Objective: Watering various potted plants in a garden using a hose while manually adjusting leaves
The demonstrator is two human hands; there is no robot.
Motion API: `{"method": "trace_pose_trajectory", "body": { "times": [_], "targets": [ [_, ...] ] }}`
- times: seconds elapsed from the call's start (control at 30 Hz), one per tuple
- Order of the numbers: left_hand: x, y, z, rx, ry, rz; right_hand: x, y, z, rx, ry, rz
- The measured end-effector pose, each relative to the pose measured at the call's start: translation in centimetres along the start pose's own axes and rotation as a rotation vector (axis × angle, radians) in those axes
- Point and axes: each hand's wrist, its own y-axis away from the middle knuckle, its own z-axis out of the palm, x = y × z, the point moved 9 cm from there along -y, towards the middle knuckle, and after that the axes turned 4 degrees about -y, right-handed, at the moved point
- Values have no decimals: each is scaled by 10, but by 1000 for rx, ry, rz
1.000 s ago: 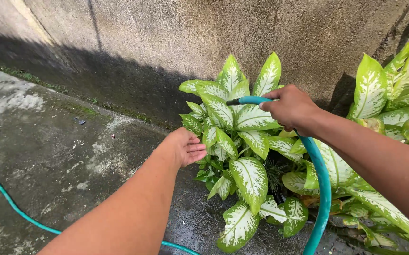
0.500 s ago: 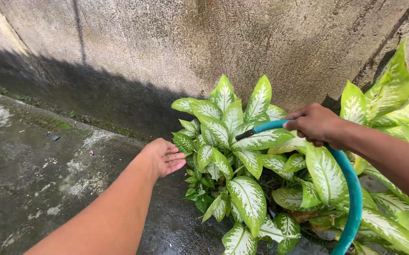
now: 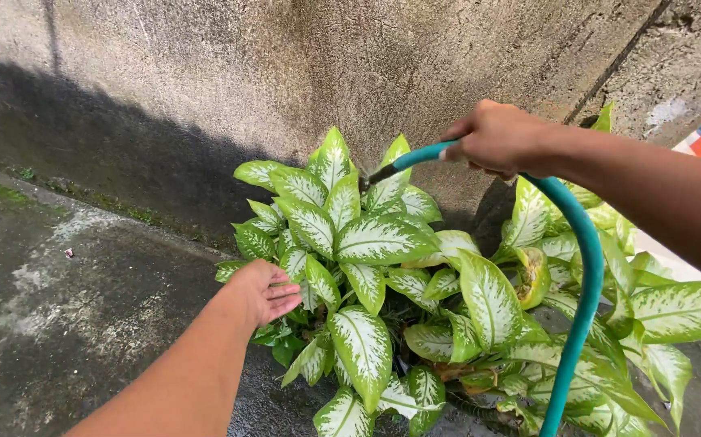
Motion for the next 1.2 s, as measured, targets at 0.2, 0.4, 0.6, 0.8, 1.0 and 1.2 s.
{"method": "trace_pose_trajectory", "body": {
  "times": [0.2,0.4,0.6,0.8,1.0,1.2],
  "targets": [
    [25,12,-8,69,85,126,-14,-2,44,-72,180,-143],
    [5,38,-10,170,181,163,33,-20,38,-151,148,-187],
    [-24,30,72,133,191,119,123,-21,-13,-100,-60,-39],
    [-20,17,180,1,57,84,193,25,-63,-36,-117,111],
    [-24,49,261,-16,7,117,271,53,-101,24,-15,282],
    [-54,51,286,-29,-75,70,300,79,-123,106,-203,367]
  ]
}}
